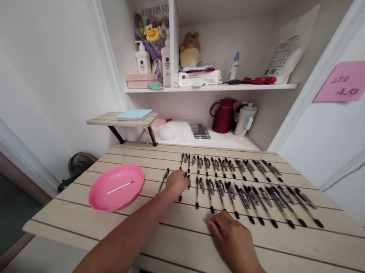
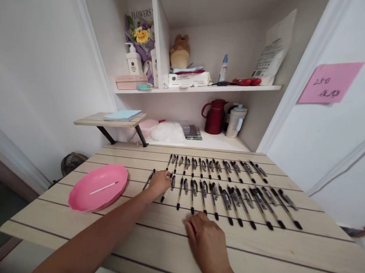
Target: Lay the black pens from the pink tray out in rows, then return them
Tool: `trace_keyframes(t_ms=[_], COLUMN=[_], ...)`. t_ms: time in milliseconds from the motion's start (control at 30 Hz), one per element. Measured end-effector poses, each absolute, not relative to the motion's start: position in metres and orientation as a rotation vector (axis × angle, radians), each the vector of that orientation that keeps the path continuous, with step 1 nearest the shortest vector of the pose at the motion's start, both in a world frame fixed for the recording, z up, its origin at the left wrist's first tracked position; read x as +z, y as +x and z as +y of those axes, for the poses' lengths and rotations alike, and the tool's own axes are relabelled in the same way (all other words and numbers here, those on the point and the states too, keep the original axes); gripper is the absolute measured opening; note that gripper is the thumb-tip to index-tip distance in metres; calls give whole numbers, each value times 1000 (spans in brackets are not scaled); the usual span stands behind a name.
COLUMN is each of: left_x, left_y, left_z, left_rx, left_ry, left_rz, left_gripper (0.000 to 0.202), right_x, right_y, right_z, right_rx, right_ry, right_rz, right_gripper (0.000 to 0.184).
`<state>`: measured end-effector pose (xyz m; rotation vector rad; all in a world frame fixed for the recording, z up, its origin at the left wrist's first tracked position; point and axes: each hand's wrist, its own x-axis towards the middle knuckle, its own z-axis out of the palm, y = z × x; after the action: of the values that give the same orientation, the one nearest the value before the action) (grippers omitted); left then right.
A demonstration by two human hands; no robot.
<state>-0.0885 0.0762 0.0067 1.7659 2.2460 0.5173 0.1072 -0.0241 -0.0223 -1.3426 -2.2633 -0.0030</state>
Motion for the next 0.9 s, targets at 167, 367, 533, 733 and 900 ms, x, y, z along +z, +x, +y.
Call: trace_keyframes(t_ms=[167, 367, 533, 733, 900], left_x=[9, 9, 9, 9, 9], left_y=[-86, -85, -84, -81, -79], left_z=[75, 73, 71, 67, 66], left_rx=[480, 456, 442, 434, 437], left_ry=[1800, 1829, 1854, 1850, 1857], left_rz=[2260, 2260, 2256, 2264, 2260], left_gripper=[28, 27, 27, 27, 26], right_x=[-22, -23, -20, -20, -19], right_y=[108, 109, 109, 109, 109], right_z=[-24, -23, -23, -23, -24], right_rx=[30, 19, 38, 26, 42], right_ry=[-1359, -1332, -1360, -1335, -1371], right_rz=[-2258, -2250, -2269, -2251, -2265], right_gripper=[29, 29, 28, 29, 29])
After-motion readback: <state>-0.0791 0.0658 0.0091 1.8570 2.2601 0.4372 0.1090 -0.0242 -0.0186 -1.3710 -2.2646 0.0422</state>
